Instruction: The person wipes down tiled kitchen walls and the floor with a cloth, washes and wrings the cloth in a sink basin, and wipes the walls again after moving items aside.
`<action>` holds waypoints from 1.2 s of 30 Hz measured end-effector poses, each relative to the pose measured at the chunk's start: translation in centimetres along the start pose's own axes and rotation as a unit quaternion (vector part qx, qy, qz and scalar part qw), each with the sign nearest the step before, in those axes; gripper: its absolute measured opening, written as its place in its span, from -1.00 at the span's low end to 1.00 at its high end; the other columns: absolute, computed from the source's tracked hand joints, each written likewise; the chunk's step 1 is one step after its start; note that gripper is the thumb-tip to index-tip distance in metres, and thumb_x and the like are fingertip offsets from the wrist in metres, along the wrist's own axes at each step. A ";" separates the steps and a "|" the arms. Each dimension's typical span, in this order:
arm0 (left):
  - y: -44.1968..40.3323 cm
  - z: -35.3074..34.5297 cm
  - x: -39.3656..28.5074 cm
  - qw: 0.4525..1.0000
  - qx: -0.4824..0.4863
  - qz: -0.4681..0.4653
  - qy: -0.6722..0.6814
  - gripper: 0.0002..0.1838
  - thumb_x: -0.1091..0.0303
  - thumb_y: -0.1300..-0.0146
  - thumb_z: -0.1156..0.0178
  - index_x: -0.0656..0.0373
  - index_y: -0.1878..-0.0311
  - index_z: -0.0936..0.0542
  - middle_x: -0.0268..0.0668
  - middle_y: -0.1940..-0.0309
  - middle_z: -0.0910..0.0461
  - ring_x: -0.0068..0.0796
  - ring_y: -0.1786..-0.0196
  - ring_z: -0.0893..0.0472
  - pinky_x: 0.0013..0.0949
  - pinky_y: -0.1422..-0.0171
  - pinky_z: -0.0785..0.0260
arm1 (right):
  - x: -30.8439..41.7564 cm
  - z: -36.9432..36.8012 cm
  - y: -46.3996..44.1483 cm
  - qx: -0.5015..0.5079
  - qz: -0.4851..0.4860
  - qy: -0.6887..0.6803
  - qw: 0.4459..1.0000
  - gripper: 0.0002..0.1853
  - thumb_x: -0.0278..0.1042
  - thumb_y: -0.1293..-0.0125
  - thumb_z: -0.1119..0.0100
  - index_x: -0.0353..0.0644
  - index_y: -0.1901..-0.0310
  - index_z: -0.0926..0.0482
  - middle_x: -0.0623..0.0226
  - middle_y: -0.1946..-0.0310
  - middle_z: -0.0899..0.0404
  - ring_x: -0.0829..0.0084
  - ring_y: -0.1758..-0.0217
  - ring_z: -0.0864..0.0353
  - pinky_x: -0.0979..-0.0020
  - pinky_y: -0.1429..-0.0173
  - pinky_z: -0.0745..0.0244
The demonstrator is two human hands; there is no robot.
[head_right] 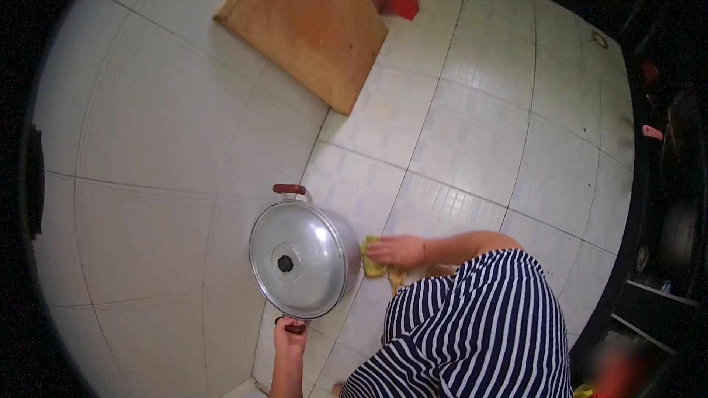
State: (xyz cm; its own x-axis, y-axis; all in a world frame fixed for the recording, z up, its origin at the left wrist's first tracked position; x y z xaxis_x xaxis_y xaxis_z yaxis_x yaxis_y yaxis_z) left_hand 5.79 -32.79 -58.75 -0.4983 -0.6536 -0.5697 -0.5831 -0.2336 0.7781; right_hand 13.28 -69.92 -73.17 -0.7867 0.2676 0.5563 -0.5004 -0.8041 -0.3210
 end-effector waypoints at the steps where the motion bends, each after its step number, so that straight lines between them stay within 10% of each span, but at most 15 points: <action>1: 0.8 1.8 -0.2 0.999 0.041 0.003 0.004 -0.79 0.61 0.05 -0.08 0.09 0.52 -0.26 -0.36 0.52 -0.30 -0.39 0.43 -0.30 -0.33 0.19 -0.28 | -2.0 -0.6 0.3 -0.028 -0.015 0.014 0.999 -0.30 -0.37 -0.09 -0.28 -0.25 -0.34 -0.40 0.12 -0.44 -0.34 0.17 -0.57 -0.22 0.11 -0.65 -0.06; 6: 1.6 10.2 -0.7 0.999 -0.037 0.012 0.026 -0.81 0.63 0.06 -0.09 0.13 0.43 -0.33 -0.32 0.47 -0.37 -0.34 0.39 -0.37 -0.32 0.17 -0.34 | -12.9 5.2 0.5 -0.133 -0.254 0.133 0.949 -0.35 -0.45 -0.05 -0.32 -0.18 -0.27 -0.47 0.06 -0.34 -0.44 0.06 -0.45 -0.38 0.17 -0.54 -0.26; 12: -0.4 18.4 -1.9 0.994 -0.111 -0.016 0.018 -0.83 0.56 0.05 -0.07 0.09 0.53 -0.29 -0.35 0.53 -0.31 -0.36 0.42 -0.33 -0.34 0.17 -0.30 | -21.3 8.9 -0.5 -0.291 -0.485 0.339 0.752 -0.45 -0.48 -0.13 -0.19 -0.36 -0.22 -0.46 -0.10 -0.36 -0.37 -0.04 -0.48 -0.29 0.06 -0.56 -0.16; 18: -1.7 22.5 -1.7 0.996 -0.090 -0.012 0.023 -0.81 0.47 -0.04 -0.11 0.07 0.53 -0.28 -0.40 0.55 -0.28 -0.40 0.41 -0.31 -0.32 0.14 -0.28 | -12.5 -3.4 -8.4 -0.149 -0.209 0.093 0.962 -0.50 -0.30 -0.27 -0.17 -0.31 -0.23 -0.44 -0.05 -0.32 -0.41 0.00 -0.46 -0.31 0.07 -0.53 -0.19; 22: -3.5 23.9 -1.7 0.998 -0.060 0.035 -0.006 -0.78 0.27 -0.29 -0.16 0.04 0.44 -0.38 -0.41 0.49 -0.40 -0.40 0.33 -0.42 -0.20 0.00 -0.35 | -9.6 -8.0 -11.2 -0.069 0.010 0.075 0.995 -0.54 -0.23 -0.24 -0.23 -0.17 -0.16 -0.50 0.10 -0.30 -0.45 0.08 -0.46 -0.33 0.04 -0.53 -0.19; 24: -3.0 23.1 -2.2 0.970 -0.217 0.076 -0.077 -0.73 0.22 -0.32 -0.14 0.03 0.48 -0.36 -0.39 0.47 -0.45 -0.35 0.30 -0.47 -0.13 -0.08 -0.29 | -12.4 -7.9 -12.6 -0.097 0.114 0.064 0.987 -0.58 -0.22 -0.19 -0.26 -0.10 -0.10 -0.52 0.22 -0.26 -0.48 0.15 -0.43 -0.37 0.04 -0.50 -0.24; 25: -2.9 25.3 -2.1 0.966 -0.224 0.075 -0.103 -0.78 0.07 -0.38 -0.11 0.00 0.17 -0.51 -0.31 0.04 -0.58 -0.23 -0.08 -0.54 0.05 -0.36 -0.19 | -15.0 -6.2 -13.8 -0.064 0.043 0.069 0.995 -0.53 -0.25 -0.20 -0.28 -0.11 -0.15 -0.49 0.23 -0.29 -0.46 0.17 -0.45 -0.36 0.07 -0.53 -0.22; 26: -2.3 25.6 -2.5 0.964 -0.232 0.076 -0.102 -0.78 0.07 -0.38 -0.11 0.00 0.17 -0.51 -0.31 0.04 -0.58 -0.23 -0.08 -0.54 0.05 -0.36 -0.19 | -17.7 -4.5 -15.0 -0.029 -0.027 0.079 0.996 -0.48 -0.28 -0.20 -0.29 -0.13 -0.21 -0.46 0.23 -0.32 -0.44 0.19 -0.47 -0.35 0.10 -0.56 -0.19; 29: 1.5 28.4 -3.9 0.952 -0.256 0.087 -0.143 -0.27 -0.06 -0.43 -0.08 -0.05 -0.55 -0.09 -0.24 -0.52 -0.17 -0.11 -0.49 -0.27 0.16 -0.56 0.01 | -26.7 1.4 -14.3 -0.143 -0.239 0.205 0.938 -0.47 -0.40 -0.28 -0.18 -0.19 -0.31 -0.42 0.13 -0.40 -0.37 0.16 -0.50 -0.30 0.16 -0.56 -0.19; 36: 13.8 12.8 -6.9 0.790 -0.267 0.131 -0.536 -0.36 0.12 -0.47 -0.10 0.14 -0.52 -0.26 -0.16 -0.34 -0.50 -0.15 -0.40 -0.45 -0.09 -0.49 -0.20 | -26.5 1.6 -17.2 -0.156 -0.453 0.395 0.784 -0.48 -0.37 -0.33 0.07 -0.48 -0.27 -0.44 -0.10 -0.36 -0.37 -0.19 -0.49 -0.20 -0.16 -0.52 -0.06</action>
State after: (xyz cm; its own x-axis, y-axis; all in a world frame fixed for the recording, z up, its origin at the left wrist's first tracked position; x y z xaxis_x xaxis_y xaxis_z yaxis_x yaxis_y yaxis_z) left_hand -7.02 -22.30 -47.41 -0.9811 0.1887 -0.0438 -0.1581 -0.6494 0.7438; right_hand 43.33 -64.00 -81.20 0.0251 0.9982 0.0548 -0.9502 0.0408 -0.3090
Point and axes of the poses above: each hand's wrist, its own y-axis away from the middle knuckle, its own z-axis out of the back of the hand, x = y × z, the point moved 3 cm from there along -y, towards the middle knuckle
